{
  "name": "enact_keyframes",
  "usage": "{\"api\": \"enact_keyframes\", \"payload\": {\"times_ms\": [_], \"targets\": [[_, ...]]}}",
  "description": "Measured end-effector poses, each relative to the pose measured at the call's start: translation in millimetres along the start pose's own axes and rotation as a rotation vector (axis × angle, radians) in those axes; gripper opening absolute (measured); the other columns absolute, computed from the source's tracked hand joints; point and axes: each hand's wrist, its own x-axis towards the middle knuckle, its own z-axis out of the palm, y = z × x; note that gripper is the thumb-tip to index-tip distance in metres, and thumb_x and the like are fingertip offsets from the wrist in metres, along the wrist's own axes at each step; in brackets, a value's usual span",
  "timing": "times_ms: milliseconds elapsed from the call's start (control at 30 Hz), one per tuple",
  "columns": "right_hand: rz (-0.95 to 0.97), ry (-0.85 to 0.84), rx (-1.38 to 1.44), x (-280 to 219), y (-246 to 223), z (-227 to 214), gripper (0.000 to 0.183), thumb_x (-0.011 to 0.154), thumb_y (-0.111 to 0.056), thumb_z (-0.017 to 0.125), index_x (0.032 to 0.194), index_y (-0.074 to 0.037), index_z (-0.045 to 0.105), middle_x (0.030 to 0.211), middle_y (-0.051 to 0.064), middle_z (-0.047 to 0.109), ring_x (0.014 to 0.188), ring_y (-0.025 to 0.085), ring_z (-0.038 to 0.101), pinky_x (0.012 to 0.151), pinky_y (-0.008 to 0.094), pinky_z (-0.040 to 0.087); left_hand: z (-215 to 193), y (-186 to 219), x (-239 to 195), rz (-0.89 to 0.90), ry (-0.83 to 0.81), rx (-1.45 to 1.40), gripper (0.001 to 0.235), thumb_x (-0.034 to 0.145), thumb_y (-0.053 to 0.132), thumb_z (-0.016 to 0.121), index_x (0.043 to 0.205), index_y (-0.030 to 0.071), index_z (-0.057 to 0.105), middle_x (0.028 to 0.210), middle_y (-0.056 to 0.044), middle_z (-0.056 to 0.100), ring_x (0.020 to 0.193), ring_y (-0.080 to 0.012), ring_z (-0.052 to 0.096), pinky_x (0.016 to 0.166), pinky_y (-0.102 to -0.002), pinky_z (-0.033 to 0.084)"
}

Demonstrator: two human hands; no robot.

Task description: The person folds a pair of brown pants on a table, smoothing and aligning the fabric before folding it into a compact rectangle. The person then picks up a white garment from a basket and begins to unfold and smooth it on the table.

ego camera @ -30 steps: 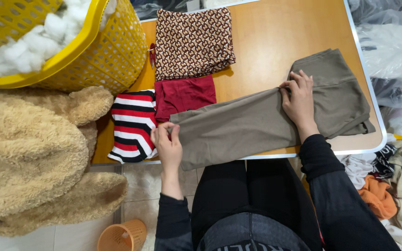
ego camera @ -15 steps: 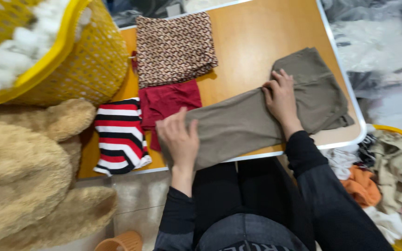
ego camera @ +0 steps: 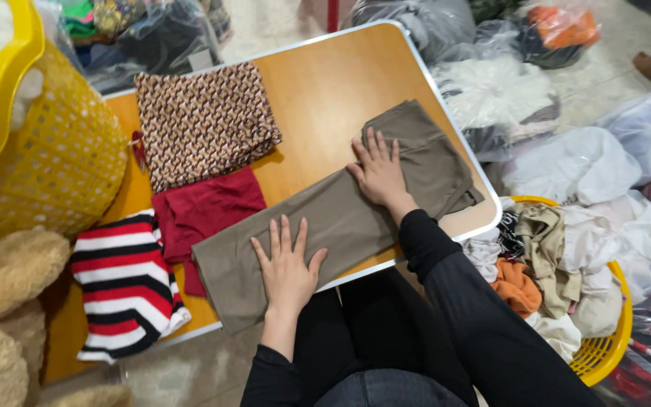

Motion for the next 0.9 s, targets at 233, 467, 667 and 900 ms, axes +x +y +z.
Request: {"api": "enact_keyframes", "payload": {"times_ms": [233, 467, 667, 900], "targets": [[-0.030, 0.108, 0.016, -3.0, -10.7, -17.0, 0.071, 0.105, -0.053, 0.046, 0.162, -0.014, 0.034, 0.168, 0.017, 0.027, 0.155, 0.035, 0.023, 0.123, 0.064, 0.008, 3.5, 1.2, 0.6, 0.006, 0.045, -0.001, 0.071, 0.095, 0.058, 0.051, 0.154, 0.019, 0.045, 0.162, -0.018, 0.035, 0.152, -0.0366, 0.024, 0.120, -0.068, 0.007], [-0.063, 0.115, -0.003, -69.7, -42.6, -47.4, 0.062, 0.105, -0.051, 0.048, 0.157, -0.019, 0.040, 0.168, 0.014, 0.031, 0.157, 0.036, 0.025, 0.124, 0.065, 0.008, 4.6, -2.1, -3.8, -0.004, 0.018, 0.014, 0.071, 0.095, 0.060, 0.049, 0.154, 0.020, 0.044, 0.162, -0.016, 0.035, 0.153, -0.0355, 0.023, 0.120, -0.068, 0.006], [0.020, 0.032, -0.022, -94.0, -44.3, -55.2, 0.069, 0.101, -0.059, 0.047, 0.158, -0.021, 0.040, 0.167, 0.017, 0.027, 0.155, 0.039, 0.020, 0.120, 0.067, 0.006, 8.1, -2.9, 0.4, 0.017, 0.035, 0.013, 0.071, 0.096, 0.059, 0.049, 0.154, 0.019, 0.045, 0.162, -0.017, 0.036, 0.153, -0.0360, 0.024, 0.120, -0.067, 0.005], [0.068, 0.009, -0.041, -94.4, -46.3, -53.8, 0.069, 0.099, -0.061, 0.047, 0.156, -0.023, 0.042, 0.166, 0.015, 0.029, 0.155, 0.037, 0.021, 0.121, 0.066, 0.009, 9.1, -2.5, -5.9, 0.016, 0.032, 0.028, 0.070, 0.096, 0.058, 0.051, 0.153, 0.019, 0.047, 0.161, -0.017, 0.038, 0.153, -0.0353, 0.025, 0.120, -0.067, 0.006]]}}
